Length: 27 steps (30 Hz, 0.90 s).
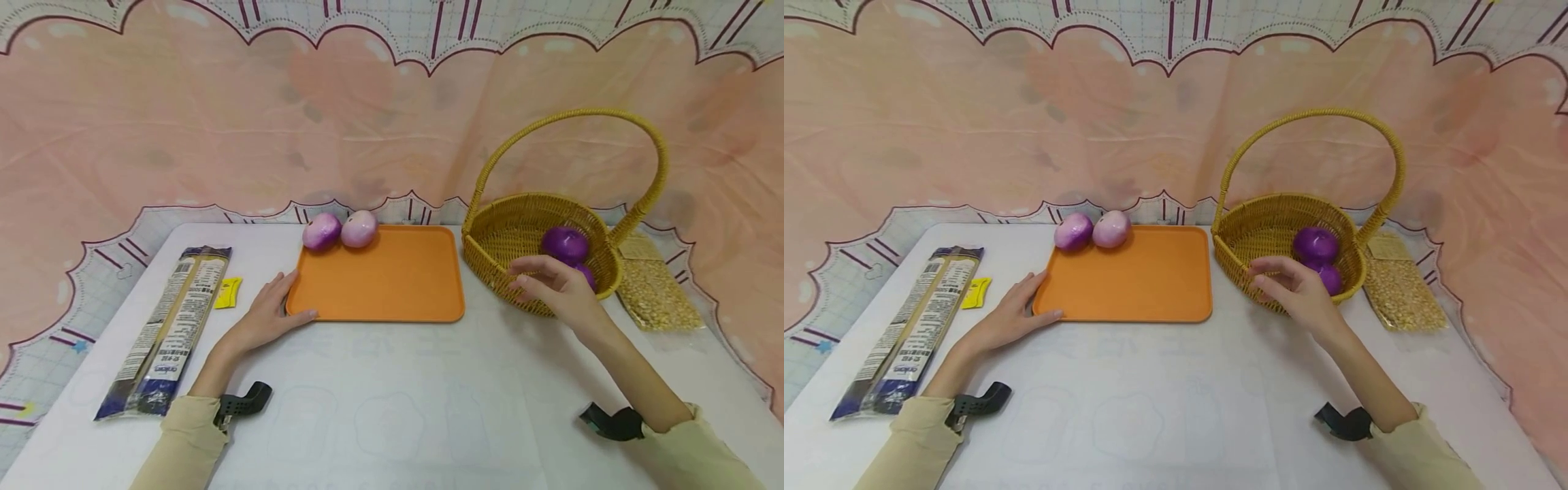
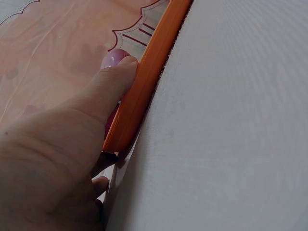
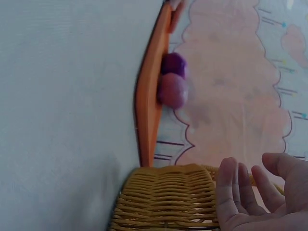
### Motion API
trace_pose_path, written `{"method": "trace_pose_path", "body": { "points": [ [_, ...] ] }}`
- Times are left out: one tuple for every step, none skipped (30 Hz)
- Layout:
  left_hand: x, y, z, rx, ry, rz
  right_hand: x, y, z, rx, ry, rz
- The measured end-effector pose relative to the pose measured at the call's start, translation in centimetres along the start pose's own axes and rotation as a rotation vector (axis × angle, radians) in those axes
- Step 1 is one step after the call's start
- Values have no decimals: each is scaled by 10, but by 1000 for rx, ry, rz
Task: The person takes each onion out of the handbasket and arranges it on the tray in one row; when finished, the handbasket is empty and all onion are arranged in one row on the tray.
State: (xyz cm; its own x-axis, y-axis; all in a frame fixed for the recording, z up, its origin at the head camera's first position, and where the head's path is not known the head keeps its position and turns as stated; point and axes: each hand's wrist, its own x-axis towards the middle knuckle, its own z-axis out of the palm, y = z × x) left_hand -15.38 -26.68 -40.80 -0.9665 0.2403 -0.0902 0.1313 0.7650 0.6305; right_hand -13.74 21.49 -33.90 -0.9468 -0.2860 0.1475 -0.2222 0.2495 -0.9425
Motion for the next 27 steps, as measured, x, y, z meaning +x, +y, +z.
{"method": "trace_pose_path", "body": {
  "points": [
    [0,0,0,0,1,4,0,1,-1,5,3,7],
    [0,0,0,-1,0,5,0,1,-1,17,1,10],
    [0,0,0,-2,0,6,0,2,-1,25,-3,12],
    [-1,0,1,-2,0,7,-1,2,-1,32,-6,12],
    [-1,0,1,-1,-1,7,-1,3,-1,37,-5,9],
    [-1,0,0,2,-1,8,-1,3,-1,40,-4,6],
    [-1,1,0,3,-2,6,0,3,-1,35,-1,0],
    [-2,1,-1,4,-2,-2,1,3,-1,29,2,-4],
    [-3,0,-2,5,-3,-7,2,3,-1,21,7,-5],
    [-3,1,-3,5,-3,-9,4,2,-1,16,15,-8],
    [-3,0,-3,4,-3,-10,6,2,-1,24,18,-15],
    [-3,0,-4,3,-3,-10,8,1,-1,30,22,-12],
    [-3,0,-4,3,-3,-9,9,0,-2,36,26,-8],
    [-2,0,-3,1,-6,-10,11,-1,-3,53,25,-3],
    [-2,0,-2,0,-8,-4,12,-2,-4,65,29,6],
    [-1,1,-1,0,-10,0,14,-3,-6,74,32,15],
    [0,1,0,0,-10,-1,16,-4,-8,74,33,28],
    [1,2,1,-1,-12,-2,18,-4,-11,68,30,42],
    [1,2,1,2,-11,-2,21,-4,-13,56,30,59],
    [1,2,2,2,-12,-5,24,-4,-16,44,26,72],
    [1,2,2,5,-10,-7,28,-4,-18,25,21,81],
    [0,2,2,4,-8,-9,33,-4,-22,18,5,84],
    [0,1,1,5,-7,-12,39,-4,-27,20,-23,85],
    [-1,1,1,6,-5,-11,45,-5,-32,17,-54,87],
    [-1,1,1,7,-2,-11,51,-6,-38,-4,-81,97],
    [-2,1,0,6,-1,-13,58,-7,-44,-18,-122,101],
    [-2,1,0,4,1,-11,66,-9,-52,-39,-168,108]
  ]
}}
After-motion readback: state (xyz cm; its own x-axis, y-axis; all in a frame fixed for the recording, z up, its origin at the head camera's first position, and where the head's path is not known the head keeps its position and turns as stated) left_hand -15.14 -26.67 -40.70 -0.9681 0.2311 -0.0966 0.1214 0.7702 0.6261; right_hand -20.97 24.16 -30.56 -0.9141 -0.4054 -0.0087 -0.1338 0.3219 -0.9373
